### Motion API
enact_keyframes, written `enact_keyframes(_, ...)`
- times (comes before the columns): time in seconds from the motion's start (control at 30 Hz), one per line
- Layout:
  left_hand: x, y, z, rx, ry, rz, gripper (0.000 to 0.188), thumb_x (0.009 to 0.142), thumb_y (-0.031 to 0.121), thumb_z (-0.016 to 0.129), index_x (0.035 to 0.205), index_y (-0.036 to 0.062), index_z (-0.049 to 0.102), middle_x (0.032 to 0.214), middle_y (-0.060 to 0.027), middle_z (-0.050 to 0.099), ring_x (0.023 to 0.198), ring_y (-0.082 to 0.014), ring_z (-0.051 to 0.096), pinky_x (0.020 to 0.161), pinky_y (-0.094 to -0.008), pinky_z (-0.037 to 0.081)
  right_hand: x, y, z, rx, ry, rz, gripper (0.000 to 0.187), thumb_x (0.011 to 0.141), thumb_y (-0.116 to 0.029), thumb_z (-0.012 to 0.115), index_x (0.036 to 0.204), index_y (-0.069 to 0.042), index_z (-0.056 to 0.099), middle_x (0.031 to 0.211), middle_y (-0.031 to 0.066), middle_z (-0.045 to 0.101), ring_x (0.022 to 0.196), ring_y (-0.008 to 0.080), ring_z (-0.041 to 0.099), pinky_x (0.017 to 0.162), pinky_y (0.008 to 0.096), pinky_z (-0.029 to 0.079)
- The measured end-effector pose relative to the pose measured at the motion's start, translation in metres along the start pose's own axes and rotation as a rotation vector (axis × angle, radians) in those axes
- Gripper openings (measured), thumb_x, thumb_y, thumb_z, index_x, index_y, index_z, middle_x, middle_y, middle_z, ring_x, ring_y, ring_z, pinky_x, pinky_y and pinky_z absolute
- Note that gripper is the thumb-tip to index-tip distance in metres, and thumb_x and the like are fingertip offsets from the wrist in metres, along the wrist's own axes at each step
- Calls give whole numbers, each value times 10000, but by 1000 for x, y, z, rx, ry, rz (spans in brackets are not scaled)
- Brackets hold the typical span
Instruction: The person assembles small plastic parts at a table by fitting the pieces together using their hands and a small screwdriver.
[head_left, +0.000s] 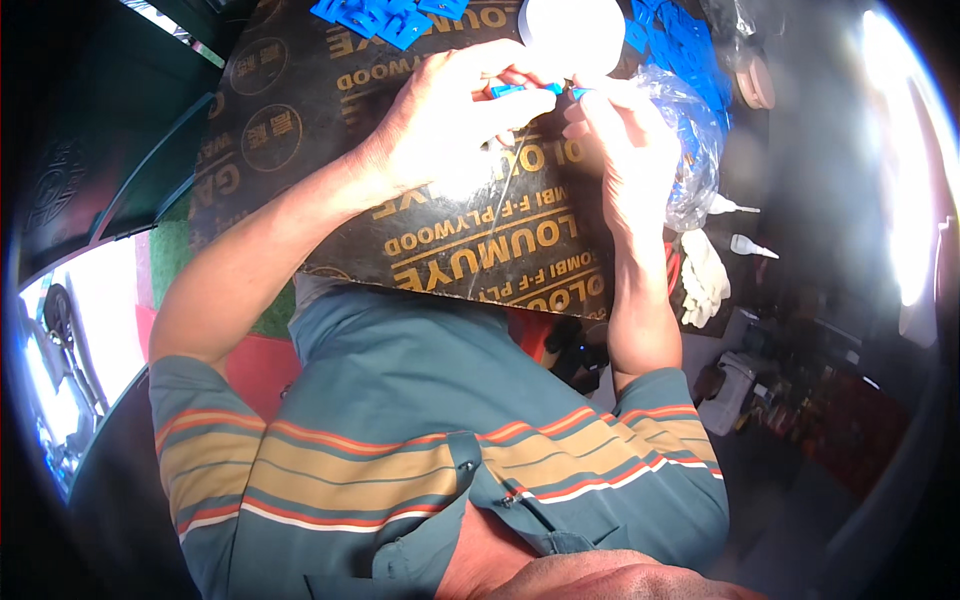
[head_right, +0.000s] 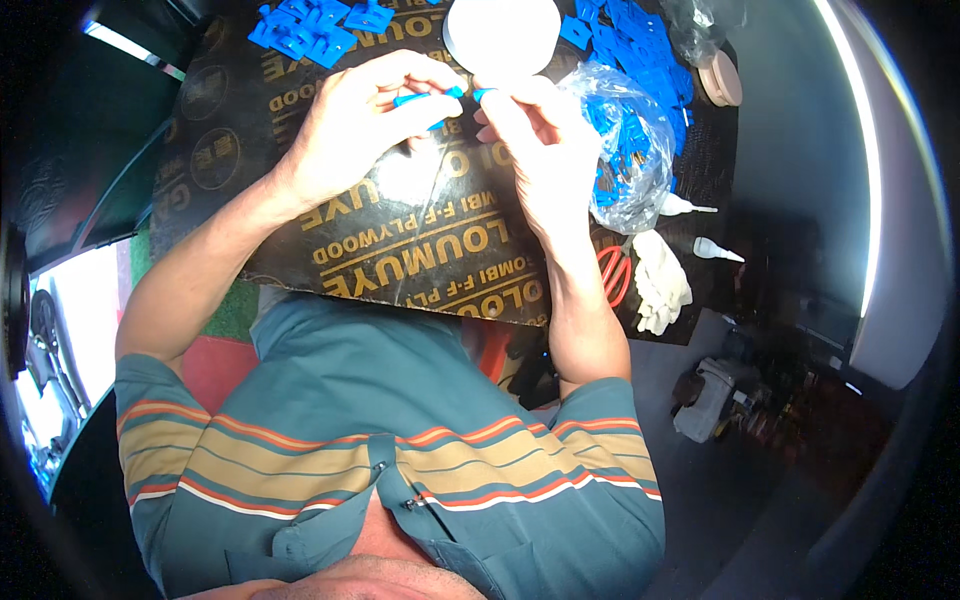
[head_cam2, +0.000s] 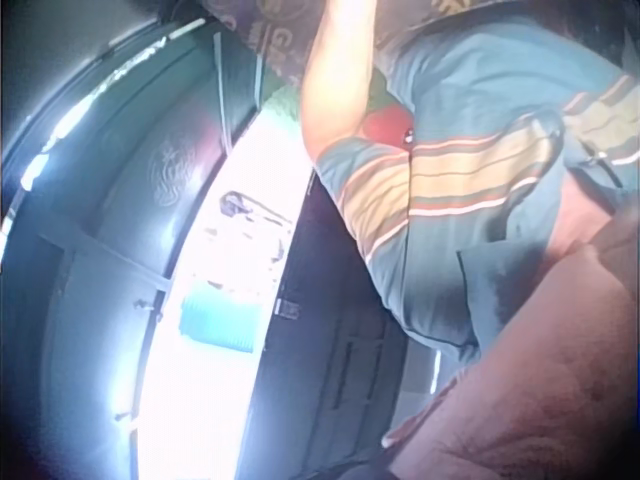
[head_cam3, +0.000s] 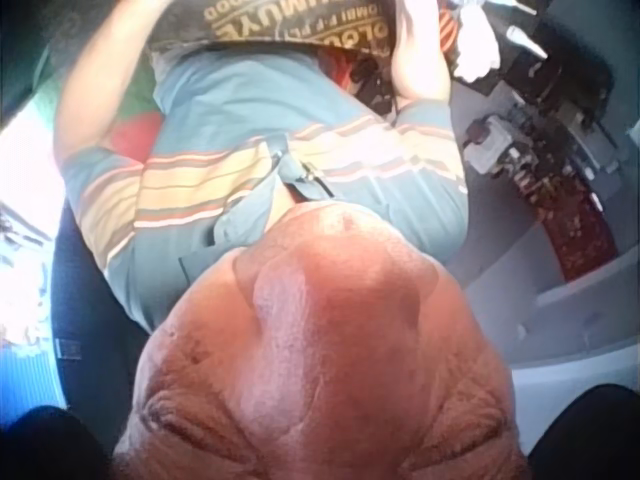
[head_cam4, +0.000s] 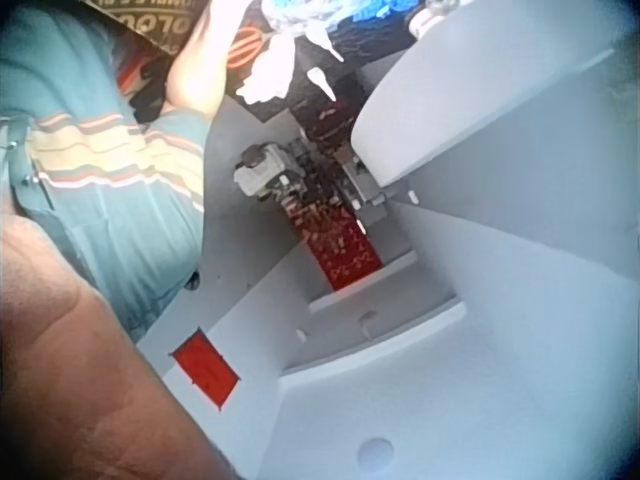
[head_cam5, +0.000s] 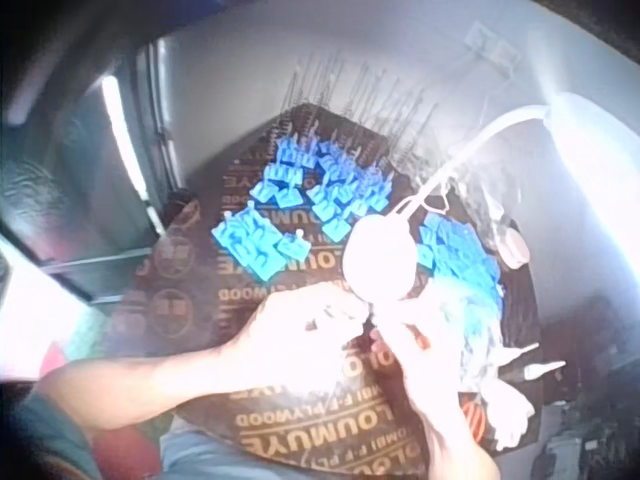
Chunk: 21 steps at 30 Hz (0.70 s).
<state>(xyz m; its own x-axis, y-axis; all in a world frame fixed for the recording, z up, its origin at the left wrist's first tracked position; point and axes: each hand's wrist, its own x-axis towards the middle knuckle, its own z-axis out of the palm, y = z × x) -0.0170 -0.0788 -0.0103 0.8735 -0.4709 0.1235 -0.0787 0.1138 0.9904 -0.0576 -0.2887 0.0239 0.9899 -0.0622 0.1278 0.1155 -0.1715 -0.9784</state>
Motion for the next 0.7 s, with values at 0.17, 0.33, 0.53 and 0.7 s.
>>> enact_keyframes(0.17, -2, -1, 4, -47, -13, 27, 228, 1011, 96, 689, 1223, 14, 694, 1067, -42, 746, 861, -67, 688, 728, -236, 570, -3, -2, 3, 46, 27, -15, 240, 960, -93, 766, 1170, 19, 731, 967, 118, 759, 837, 162, 725, 760, 283, 590)
enact_keyframes(0.33, -2, -1, 5, 95, 49, 192, 225, 984, 78, 717, 1203, 26, 698, 1112, -12, 735, 948, -49, 661, 799, -233, 555, -4, 0, 3, 47, 38, -44, 230, 944, -77, 782, 1149, 15, 734, 989, 117, 760, 820, 155, 723, 750, 274, 587)
enact_keyframes(0.53, -7, 15, 3, 266, 49, 219, 215, 958, 103, 754, 1166, 59, 722, 1065, 16, 731, 881, -52, 629, 770, -229, 539, -6, 0, 4, 79, 18, -42, 238, 924, -51, 799, 1144, 13, 737, 998, 96, 756, 804, 139, 718, 731, 255, 579)
enact_keyframes(0.7, -7, 18, 5, 324, 83, 312, 204, 951, 99, 759, 1148, 56, 730, 1050, -2, 735, 894, -75, 652, 774, -242, 549, -8, 3, 4, 80, 20, -55, 229, 933, -34, 785, 1150, 18, 735, 1007, 91, 759, 816, 131, 717, 733, 253, 580)
